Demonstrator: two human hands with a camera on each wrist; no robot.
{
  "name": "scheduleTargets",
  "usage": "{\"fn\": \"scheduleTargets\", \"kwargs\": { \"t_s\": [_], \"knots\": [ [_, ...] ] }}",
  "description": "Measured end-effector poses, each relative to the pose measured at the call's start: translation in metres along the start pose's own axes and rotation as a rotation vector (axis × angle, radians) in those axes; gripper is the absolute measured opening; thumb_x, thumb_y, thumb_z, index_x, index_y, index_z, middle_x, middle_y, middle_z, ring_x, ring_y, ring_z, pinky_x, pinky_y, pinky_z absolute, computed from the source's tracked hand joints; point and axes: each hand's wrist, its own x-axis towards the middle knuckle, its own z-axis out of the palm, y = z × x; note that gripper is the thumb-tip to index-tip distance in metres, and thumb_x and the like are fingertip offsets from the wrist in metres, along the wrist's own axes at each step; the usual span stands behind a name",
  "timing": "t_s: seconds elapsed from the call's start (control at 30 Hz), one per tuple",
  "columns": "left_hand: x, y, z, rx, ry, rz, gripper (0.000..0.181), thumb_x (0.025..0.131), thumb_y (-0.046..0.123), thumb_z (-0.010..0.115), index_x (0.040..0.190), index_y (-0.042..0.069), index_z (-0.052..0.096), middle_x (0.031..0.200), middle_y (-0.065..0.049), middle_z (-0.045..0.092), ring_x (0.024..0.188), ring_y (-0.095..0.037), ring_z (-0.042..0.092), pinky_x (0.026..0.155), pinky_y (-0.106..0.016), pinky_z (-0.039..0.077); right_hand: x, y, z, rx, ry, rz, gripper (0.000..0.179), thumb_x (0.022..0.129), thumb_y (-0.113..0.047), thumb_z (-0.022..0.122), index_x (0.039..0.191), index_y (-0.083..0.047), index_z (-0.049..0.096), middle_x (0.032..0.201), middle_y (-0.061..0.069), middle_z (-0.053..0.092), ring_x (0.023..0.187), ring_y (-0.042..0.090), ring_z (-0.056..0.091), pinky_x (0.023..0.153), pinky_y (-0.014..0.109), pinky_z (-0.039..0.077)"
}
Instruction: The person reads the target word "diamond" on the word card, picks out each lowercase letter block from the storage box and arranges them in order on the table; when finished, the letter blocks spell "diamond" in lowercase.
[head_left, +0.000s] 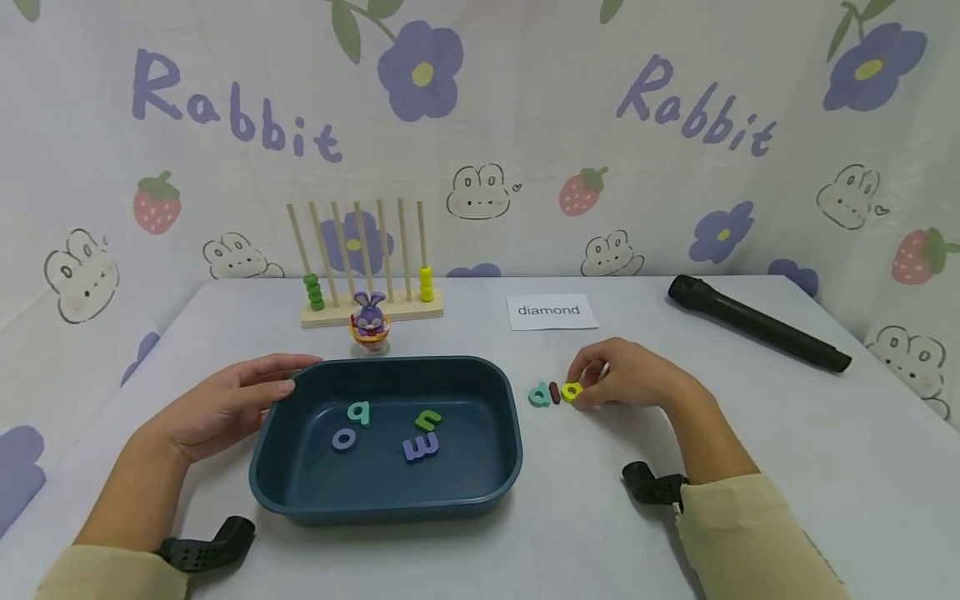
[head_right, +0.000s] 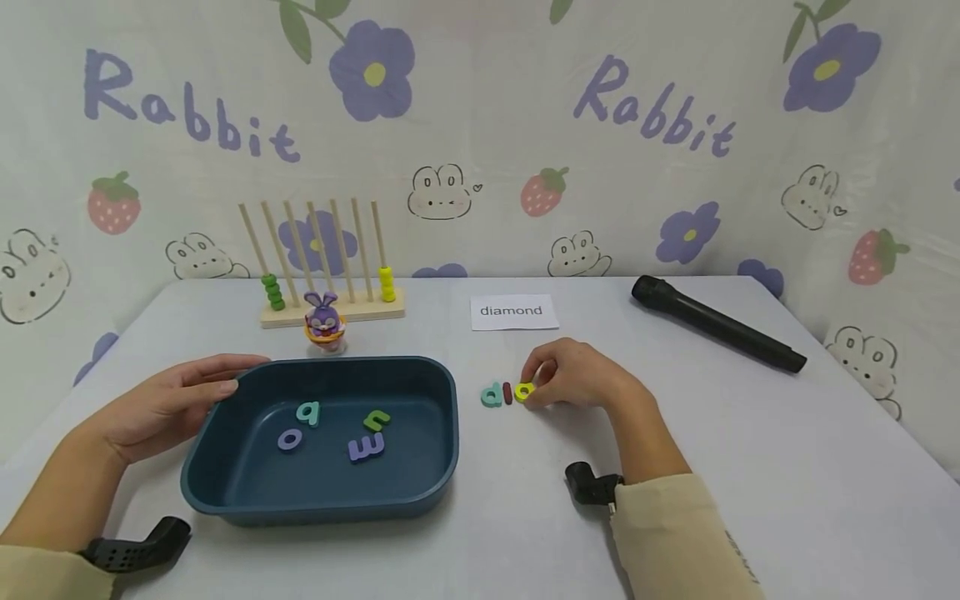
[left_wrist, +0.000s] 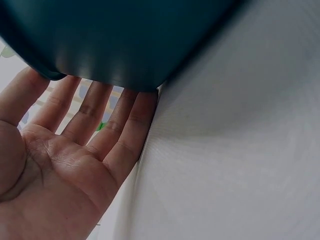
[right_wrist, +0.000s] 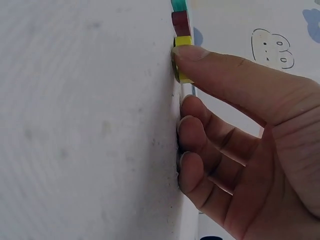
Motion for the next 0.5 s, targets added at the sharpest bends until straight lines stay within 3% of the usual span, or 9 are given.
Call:
{"fn": "scheduleTargets", "kwargs": {
  "t_s": [0.23,0.5],
  "knots": [
    [-0.002,-0.001,-0.001,-0.012,-0.006,0.007,0.041,0.109,0.017,0.052,0.149,0.014,0.053,0.138,0.008,0.066,0.124,-0.013,0.063,0.101,-0.030,0.053,0.001,-0.004,0.002,-0.013,-0.006,0.013,0.026,0.085,-0.020,0.082,0.109,-0.014,0.073,0.095,0.006,0.062,0.089,0.021,0.056,0.073,0.032,0.046],
    [-0.001,0.001,-0.001,-0.006,-0.016,0.018,0.041,0.109,0.016,0.052,0.149,0.014,0.052,0.138,0.007,0.066,0.123,-0.013,0.063,0.100,-0.030,0.053,-0.006,-0.014,-0.009,-0.051,-0.029,0.033,0.039,0.086,-0.022,0.081,0.122,-0.013,0.069,0.105,0.008,0.068,0.087,0.020,0.062,0.076,0.032,0.051]
  ]
}}
